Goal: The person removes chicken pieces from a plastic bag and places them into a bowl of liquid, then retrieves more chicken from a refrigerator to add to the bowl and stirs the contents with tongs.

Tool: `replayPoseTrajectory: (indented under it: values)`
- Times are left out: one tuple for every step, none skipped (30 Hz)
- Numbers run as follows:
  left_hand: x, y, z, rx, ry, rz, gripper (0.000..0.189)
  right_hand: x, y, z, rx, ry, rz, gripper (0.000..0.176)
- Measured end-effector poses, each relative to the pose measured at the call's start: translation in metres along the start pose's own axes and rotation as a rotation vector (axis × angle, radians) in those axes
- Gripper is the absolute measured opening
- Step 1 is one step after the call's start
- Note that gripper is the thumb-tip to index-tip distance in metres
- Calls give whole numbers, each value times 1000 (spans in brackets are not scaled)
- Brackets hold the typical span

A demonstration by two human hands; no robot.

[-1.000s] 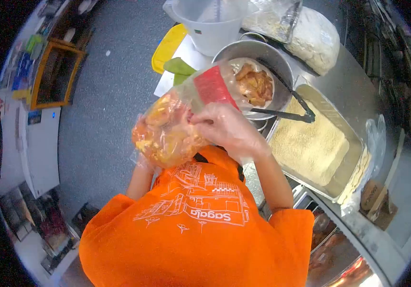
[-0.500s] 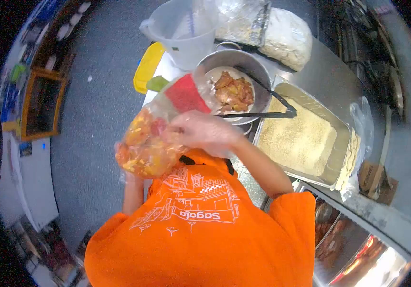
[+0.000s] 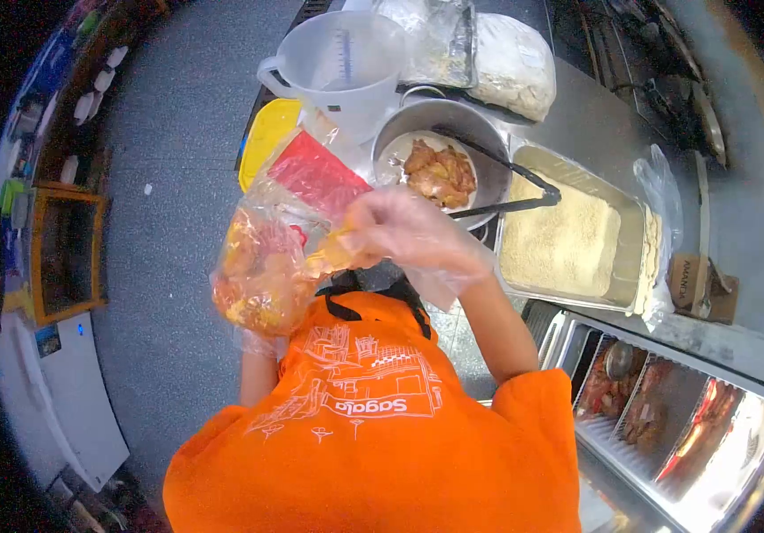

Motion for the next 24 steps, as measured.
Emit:
replayPoseTrajectory:
  values:
    - [2, 1, 0, 9, -5, -4, 79, 3, -10, 0, -79, 201, -157, 12]
    - [2, 3, -2, 18, -7, -1, 79, 1, -14, 6, -81, 194, -168, 12]
    - [4, 4, -4, 25, -10, -3, 79, 10, -21, 8, -101, 276, -334, 10]
    - [4, 6, -7, 27, -12, -4, 79, 20, -29, 7, -120, 358, -501, 10]
    - [5, 7, -8, 35, -17, -4, 79, 25, -35, 8, -125, 351, -515, 10]
    - [6, 9, -10, 40, -17, -5, 79, 38, -42, 17, 2, 310, -591, 11]
    - [6, 12, -12, 42, -17, -2, 79, 50, -50, 26, 132, 263, -664, 12]
    - [6, 14, -14, 45, -23, 2, 79, 58, -51, 21, 127, 253, -676, 12]
    - [6, 16, -15, 46, -25, 3, 79, 76, -58, 26, 289, -34, -860, 13]
    - [6, 16, -16, 46, -28, 2, 79, 85, -65, 32, 449, -328, -1021, 15]
    - [6, 17, -17, 45, -32, -4, 79, 84, -59, 35, 465, -780, -991, 14]
    - [5, 18, -17, 50, -38, -7, 79, 83, -58, 34, 459, -774, -967, 14]
    - [3, 19, -17, 50, -48, -13, 79, 70, -51, 37, 460, -1028, -887, 14]
    - [1, 20, -18, 47, -52, -21, 78, 53, -39, 36, 465, -1274, -792, 14]
    - [-3, 22, -17, 49, -61, -24, 78, 48, -35, 32, 396, -1190, -827, 16]
    - [-6, 24, -17, 47, -72, -28, 78, 39, -26, 25, 404, -1181, -793, 16]
    - [-9, 25, -16, 53, -80, -31, 78, 28, -10, 8, 402, -846, -544, 17]
    - [-11, 26, -14, 67, -95, -29, 78, 13, 3, -9, 384, -512, -306, 19]
    - [-13, 27, -12, 78, -105, -27, 78, 2, 12, -18, 383, -507, -294, 19]
    - [-13, 26, -11, 110, -124, -12, 77, -20, 26, -33, 341, -616, -160, 22]
    - [-13, 24, -10, 143, -143, 2, 77, -39, 36, -44, 298, -722, -23, 25]
    - [-15, 22, -6, 215, -181, 37, 75, -47, 41, -45, 299, -719, -11, 25]
    - [-20, 20, -4, 247, -231, 113, 73, -53, 46, -43, 283, -549, 2, 27]
    - [-17, 18, -4, 233, -235, 106, 73, -57, 48, -41, 262, -379, 17, 30]
Point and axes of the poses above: each hand's wrist, its own y-axis towards the middle knuckle, its own x-axis out of the back of the hand, z = x × y, the point moved 7 cm from there along y, towards the middle knuckle
